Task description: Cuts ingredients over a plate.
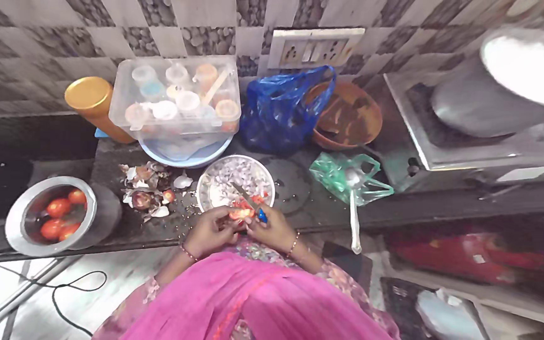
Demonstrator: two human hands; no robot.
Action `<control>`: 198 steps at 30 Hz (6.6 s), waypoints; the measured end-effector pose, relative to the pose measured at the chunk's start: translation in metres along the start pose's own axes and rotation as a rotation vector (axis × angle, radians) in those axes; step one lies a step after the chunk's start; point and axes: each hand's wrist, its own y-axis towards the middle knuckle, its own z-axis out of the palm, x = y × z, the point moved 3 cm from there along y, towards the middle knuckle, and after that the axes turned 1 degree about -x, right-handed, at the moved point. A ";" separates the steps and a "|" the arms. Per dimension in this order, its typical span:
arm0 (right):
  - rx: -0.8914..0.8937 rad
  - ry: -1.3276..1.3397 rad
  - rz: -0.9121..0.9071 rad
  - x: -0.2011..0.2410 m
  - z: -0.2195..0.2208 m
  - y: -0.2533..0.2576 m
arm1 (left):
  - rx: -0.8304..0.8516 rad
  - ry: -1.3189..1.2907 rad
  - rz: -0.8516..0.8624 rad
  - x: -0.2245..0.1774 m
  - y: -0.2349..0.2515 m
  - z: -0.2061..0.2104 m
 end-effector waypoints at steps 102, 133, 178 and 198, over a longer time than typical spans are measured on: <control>-0.043 -0.727 0.161 -0.010 -0.023 0.014 | -0.129 -0.183 -0.446 0.040 -0.010 -0.001; 0.120 -0.039 0.135 -0.009 0.003 -0.005 | -0.205 -0.246 -0.037 0.018 -0.005 0.024; 0.015 0.059 0.180 -0.007 0.032 0.007 | -0.022 -0.363 -0.249 0.038 0.010 0.012; 0.011 -0.013 0.322 -0.008 0.040 0.013 | 0.148 -0.432 -0.425 0.043 0.017 -0.005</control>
